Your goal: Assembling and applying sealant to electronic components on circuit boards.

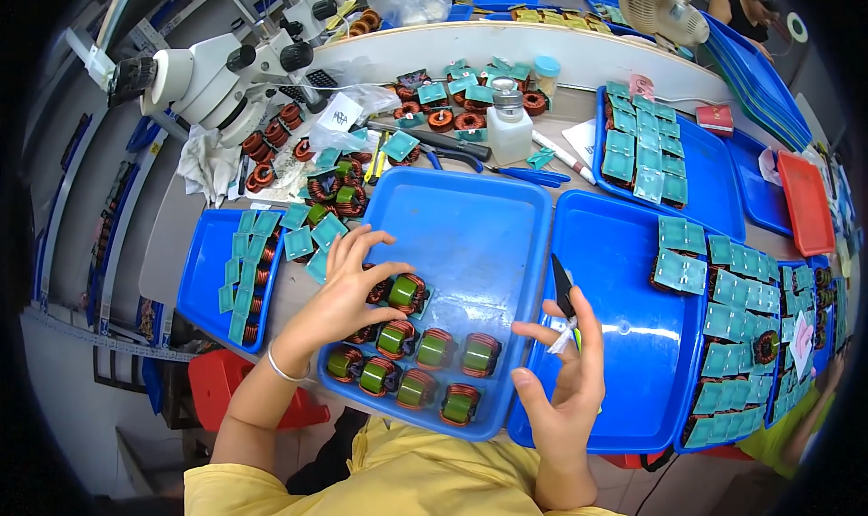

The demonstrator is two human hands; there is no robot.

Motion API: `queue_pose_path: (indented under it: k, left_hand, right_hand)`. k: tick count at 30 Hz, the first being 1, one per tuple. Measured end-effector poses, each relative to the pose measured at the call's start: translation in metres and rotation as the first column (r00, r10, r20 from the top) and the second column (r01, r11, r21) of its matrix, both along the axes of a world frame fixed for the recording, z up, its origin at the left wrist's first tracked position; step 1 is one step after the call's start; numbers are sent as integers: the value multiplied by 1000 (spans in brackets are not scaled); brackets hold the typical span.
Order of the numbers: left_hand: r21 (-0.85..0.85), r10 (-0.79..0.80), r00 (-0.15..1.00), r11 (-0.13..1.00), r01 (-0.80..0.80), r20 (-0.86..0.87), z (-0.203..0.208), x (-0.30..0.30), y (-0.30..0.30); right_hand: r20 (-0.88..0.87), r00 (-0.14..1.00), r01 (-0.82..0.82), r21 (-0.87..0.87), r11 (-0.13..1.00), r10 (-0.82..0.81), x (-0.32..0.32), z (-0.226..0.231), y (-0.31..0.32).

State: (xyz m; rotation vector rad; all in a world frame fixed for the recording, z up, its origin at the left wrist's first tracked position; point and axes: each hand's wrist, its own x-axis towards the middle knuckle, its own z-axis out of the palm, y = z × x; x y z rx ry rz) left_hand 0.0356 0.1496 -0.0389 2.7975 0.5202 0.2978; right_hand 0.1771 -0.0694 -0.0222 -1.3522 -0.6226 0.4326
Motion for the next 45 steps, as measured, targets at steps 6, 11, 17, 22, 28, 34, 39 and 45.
queue_pose_path:
  k: [6, 11, 17, 22, 28, 34, 39, 45]
  left_hand:
    - [110, 320, 929, 933, -344, 188, 22, -31, 25]
    - [303, 523, 838, 783, -544, 153, -10, -52, 21]
    - [263, 492, 836, 796, -545, 240, -16, -61, 12]
    - [-385, 627, 672, 777, -499, 393, -10, -79, -6]
    - [-905, 609, 708, 412, 102, 357, 1, -52, -49]
    - [-947, 316, 893, 103, 305, 322, 14, -27, -82]
    - [-895, 331, 862, -94, 436, 385, 28, -18, -101]
    - [-897, 263, 919, 409, 169, 293, 41, -21, -112]
  right_hand:
    - [83, 996, 26, 38, 999, -29, 3, -5, -2]
    - [-27, 1000, -14, 35, 999, 14, 0, -2, -4]
    - [26, 999, -22, 16, 1000, 22, -3, -4, -5]
    - [2, 997, -79, 39, 996, 79, -10, -5, -4]
    - [359, 878, -355, 45, 934, 316, -17, -14, 0]
    - [444, 810, -426, -3, 905, 383, -25, -12, 9]
    - [227, 921, -353, 146, 924, 316, -23, -17, -1]
    - [142, 932, -360, 275, 891, 333, -22, -17, -6]
